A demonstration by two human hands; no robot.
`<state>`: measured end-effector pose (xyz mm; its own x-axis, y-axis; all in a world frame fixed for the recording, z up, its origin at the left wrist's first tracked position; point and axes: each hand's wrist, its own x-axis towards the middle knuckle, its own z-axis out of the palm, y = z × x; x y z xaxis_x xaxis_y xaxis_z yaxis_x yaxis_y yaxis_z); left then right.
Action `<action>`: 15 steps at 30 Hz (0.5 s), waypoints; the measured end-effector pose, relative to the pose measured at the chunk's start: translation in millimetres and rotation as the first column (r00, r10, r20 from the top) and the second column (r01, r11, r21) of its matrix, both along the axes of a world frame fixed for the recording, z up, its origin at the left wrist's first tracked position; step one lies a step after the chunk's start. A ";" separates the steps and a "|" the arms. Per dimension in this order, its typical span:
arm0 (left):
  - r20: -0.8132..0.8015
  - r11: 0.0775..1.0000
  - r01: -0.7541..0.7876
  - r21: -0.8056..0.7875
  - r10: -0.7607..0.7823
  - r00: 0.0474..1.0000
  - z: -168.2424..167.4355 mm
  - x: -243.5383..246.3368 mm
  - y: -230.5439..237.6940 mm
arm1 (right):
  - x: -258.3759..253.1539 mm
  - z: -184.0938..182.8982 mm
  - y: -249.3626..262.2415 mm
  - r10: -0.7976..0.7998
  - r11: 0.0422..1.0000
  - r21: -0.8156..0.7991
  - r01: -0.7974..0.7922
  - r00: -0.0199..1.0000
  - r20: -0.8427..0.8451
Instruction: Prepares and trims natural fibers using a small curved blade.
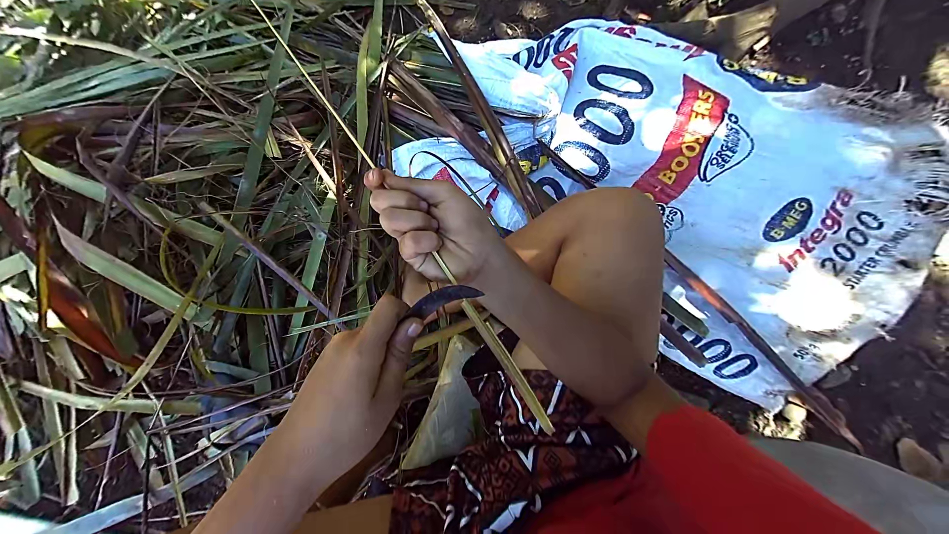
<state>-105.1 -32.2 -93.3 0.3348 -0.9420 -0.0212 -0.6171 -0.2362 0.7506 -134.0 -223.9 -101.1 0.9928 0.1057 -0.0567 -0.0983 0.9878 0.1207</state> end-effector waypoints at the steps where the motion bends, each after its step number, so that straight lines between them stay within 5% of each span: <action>1: -0.022 1.000 -0.003 0.001 0.003 1.000 0.0 -0.4 -0.6 | 0.6 3.2 -1.4 -0.004 1.000 0.006 0.004 1.000 -0.011; 10: -0.182 0.998 -0.057 0.018 0.059 0.981 -3.8 -3.6 -4.4 | 5.1 7.0 -8.9 -0.053 0.998 0.029 0.053 0.999 0.002; 12: -0.226 0.999 -0.013 0.042 0.022 0.974 -5.4 -6.8 -5.1 | 7.3 7.7 -16.1 -0.126 0.987 -0.105 0.120 0.991 -0.047; 15: -0.149 0.969 0.240 0.063 -0.229 0.962 -5.8 -11.3 4.0 | 10.7 -10.7 -56.6 -0.462 0.841 -0.404 0.360 0.867 -0.189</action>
<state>-116.3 -28.2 -99.1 0.0931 -0.9871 -0.1300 -0.5524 -0.1598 0.8181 -123.3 -280.5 -111.8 0.8789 -0.3853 -0.2811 0.3121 0.9103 -0.2720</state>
